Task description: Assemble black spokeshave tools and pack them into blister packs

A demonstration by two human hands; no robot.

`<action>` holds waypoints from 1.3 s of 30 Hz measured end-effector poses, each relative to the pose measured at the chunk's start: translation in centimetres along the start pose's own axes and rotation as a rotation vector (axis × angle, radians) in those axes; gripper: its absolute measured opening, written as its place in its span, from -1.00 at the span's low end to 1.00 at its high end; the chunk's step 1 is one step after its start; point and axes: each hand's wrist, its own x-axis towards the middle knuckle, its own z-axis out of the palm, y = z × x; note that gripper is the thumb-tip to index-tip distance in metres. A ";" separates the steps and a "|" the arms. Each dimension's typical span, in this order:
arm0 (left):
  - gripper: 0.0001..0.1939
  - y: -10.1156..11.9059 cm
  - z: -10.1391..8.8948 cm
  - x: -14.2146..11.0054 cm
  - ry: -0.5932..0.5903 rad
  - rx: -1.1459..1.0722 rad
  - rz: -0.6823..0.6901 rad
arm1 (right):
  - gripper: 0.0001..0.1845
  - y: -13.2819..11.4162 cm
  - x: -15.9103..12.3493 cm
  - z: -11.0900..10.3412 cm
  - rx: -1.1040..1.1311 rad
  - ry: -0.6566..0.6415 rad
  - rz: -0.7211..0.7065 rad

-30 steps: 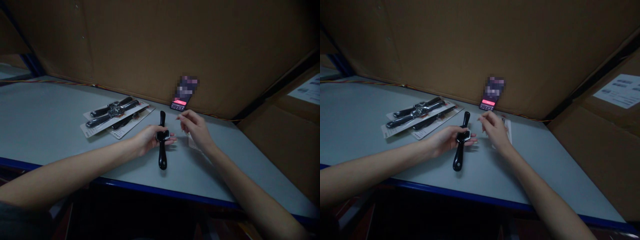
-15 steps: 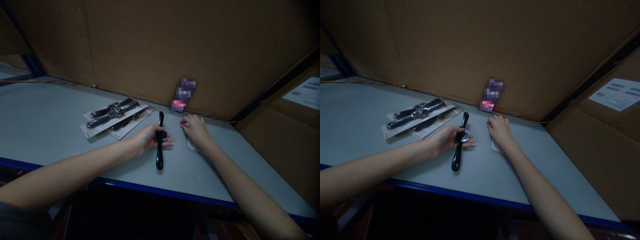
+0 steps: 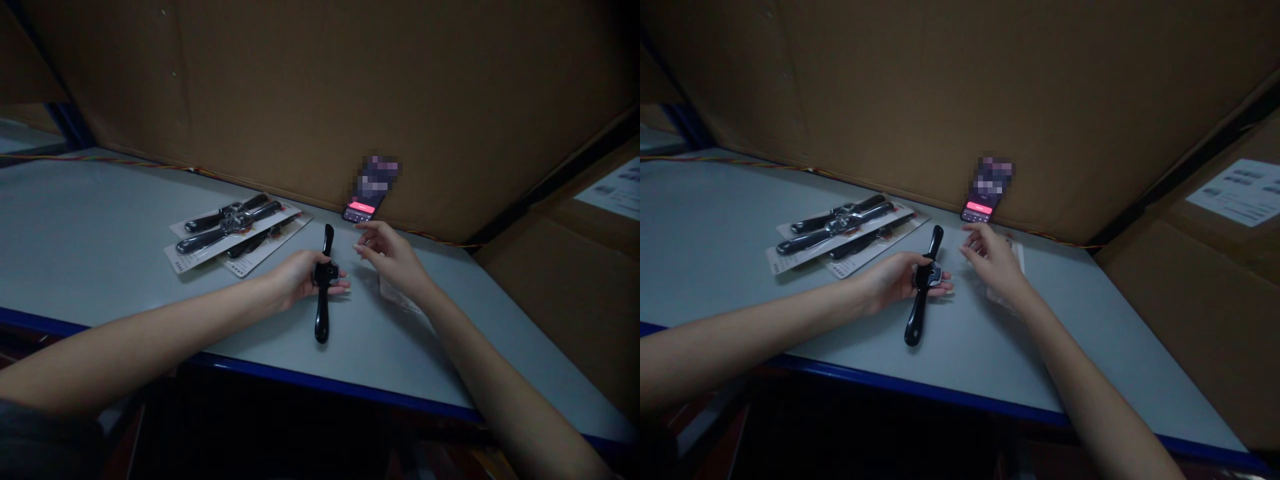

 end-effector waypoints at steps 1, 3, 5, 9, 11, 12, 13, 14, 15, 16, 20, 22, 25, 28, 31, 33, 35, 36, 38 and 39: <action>-0.73 0.0 0.0 0.0 -0.005 0.006 0.000 | -0.78 -0.7 -0.1 0.1 0.060 -0.008 -0.005; -0.73 -0.1 -0.1 0.1 -0.021 0.013 0.002 | -0.86 -1.9 -0.5 0.2 0.166 -0.007 0.000; -0.73 -0.2 -0.2 0.1 -0.040 0.012 0.012 | -0.86 -2.8 -0.8 0.3 0.263 -0.015 0.027; -0.74 -0.2 -0.2 0.2 -0.039 0.026 0.019 | -0.89 -3.7 -1.3 0.9 0.260 -0.129 0.006; -0.76 -0.3 -0.2 0.3 -0.028 0.042 0.024 | -0.92 -3.8 -1.5 1.3 0.146 -0.159 -0.069; -0.76 -0.3 -0.2 0.3 -0.030 0.045 0.029 | -0.93 -3.9 -1.6 1.5 0.085 -0.163 -0.111; -0.77 -0.3 -0.2 0.3 -0.036 0.044 0.033 | -0.93 -3.9 -1.6 1.6 0.034 -0.164 -0.148; -0.77 -0.3 -0.2 0.4 -0.044 0.038 0.033 | -0.93 -3.9 -1.6 1.8 -0.005 -0.159 -0.178; -0.77 -0.3 -0.3 0.4 -0.050 0.031 0.032 | -0.94 -3.9 -1.7 1.9 -0.034 -0.151 -0.203; -0.77 -0.3 -0.3 0.4 -0.051 0.022 0.030 | -0.95 -3.9 -1.7 1.9 -0.056 -0.142 -0.223; -0.78 -0.3 -0.3 0.4 -0.044 0.003 0.041 | -0.94 -4.0 -1.8 2.1 -0.122 -0.124 -0.304; -0.78 -0.3 -0.4 0.4 -0.041 -0.001 0.055 | -0.93 -4.1 -1.9 2.2 -0.143 -0.128 -0.340; -0.79 -0.4 -0.4 0.4 -0.040 -0.014 0.065 | -0.92 -4.1 -2.0 2.2 -0.187 -0.128 -0.381; -0.82 -0.4 -0.4 0.4 -0.021 -0.039 0.073 | -0.92 -4.1 -2.0 2.1 -0.276 -0.133 -0.443; -0.84 -0.3 -0.4 0.4 -0.015 -0.057 0.073 | -0.92 -4.1 -2.0 2.0 -0.342 -0.151 -0.482; -0.84 -0.3 -0.3 0.4 -0.009 -0.061 0.058 | -0.91 -4.2 -2.0 2.0 -0.344 -0.154 -0.486; -0.83 -0.2 -0.2 0.4 -0.006 -0.059 0.049 | -0.90 -4.3 -2.0 2.1 -0.315 -0.143 -0.474; -0.82 -0.2 -0.2 0.4 -0.012 -0.056 0.055 | -0.89 -4.4 -2.0 2.1 -0.296 -0.140 -0.464; -0.80 -0.3 -0.1 0.4 -0.032 -0.044 0.074 | -0.88 -4.5 -2.0 2.2 -0.267 -0.142 -0.449; -0.80 -0.3 -0.1 0.4 -0.039 -0.038 0.083 | -0.86 -4.4 -2.0 2.2 -0.262 -0.149 -0.446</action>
